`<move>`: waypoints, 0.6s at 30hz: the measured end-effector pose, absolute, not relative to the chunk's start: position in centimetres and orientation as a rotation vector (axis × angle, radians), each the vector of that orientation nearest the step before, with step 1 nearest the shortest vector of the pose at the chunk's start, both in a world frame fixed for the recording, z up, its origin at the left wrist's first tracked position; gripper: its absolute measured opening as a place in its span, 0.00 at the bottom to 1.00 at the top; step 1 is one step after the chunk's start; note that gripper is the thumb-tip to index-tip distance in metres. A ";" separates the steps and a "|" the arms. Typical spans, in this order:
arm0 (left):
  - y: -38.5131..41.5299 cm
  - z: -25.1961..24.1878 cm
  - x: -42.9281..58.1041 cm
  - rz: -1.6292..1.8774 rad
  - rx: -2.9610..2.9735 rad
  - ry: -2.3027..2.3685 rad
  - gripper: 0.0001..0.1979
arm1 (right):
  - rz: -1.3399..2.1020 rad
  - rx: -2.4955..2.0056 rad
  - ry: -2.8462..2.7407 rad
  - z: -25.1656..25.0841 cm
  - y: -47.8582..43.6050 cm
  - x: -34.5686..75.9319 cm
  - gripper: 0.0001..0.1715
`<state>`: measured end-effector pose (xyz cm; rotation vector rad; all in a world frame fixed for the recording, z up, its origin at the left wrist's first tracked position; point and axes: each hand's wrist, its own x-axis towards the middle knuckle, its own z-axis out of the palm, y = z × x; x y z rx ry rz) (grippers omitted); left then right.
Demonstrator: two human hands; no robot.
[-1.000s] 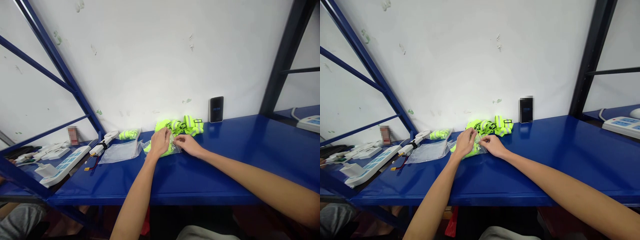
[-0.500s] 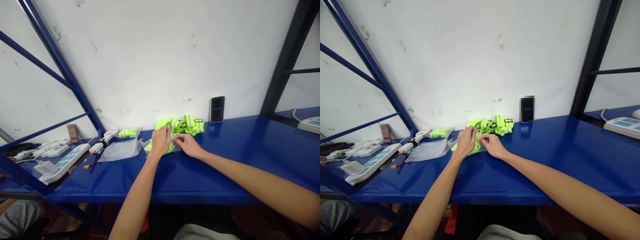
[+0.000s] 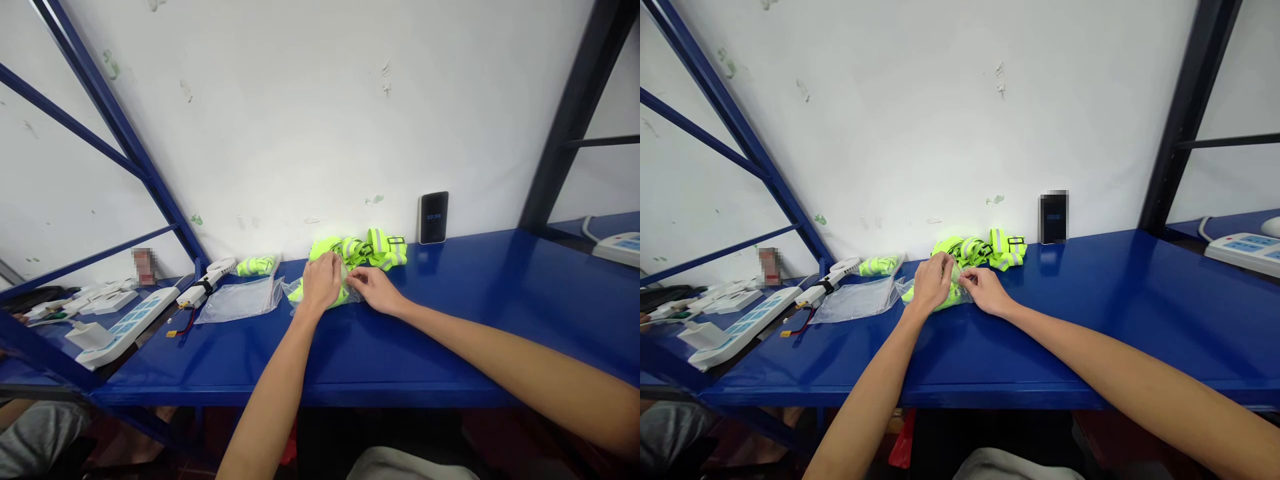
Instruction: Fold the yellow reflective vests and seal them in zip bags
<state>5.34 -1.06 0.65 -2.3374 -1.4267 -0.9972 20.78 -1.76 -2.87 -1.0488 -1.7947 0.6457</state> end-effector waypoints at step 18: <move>-1.2 1.1 5.3 -0.965 -2.247 -1.518 0.09 | 0.887 -1.028 -1.721 -2.9 -1.8 21.2 0.14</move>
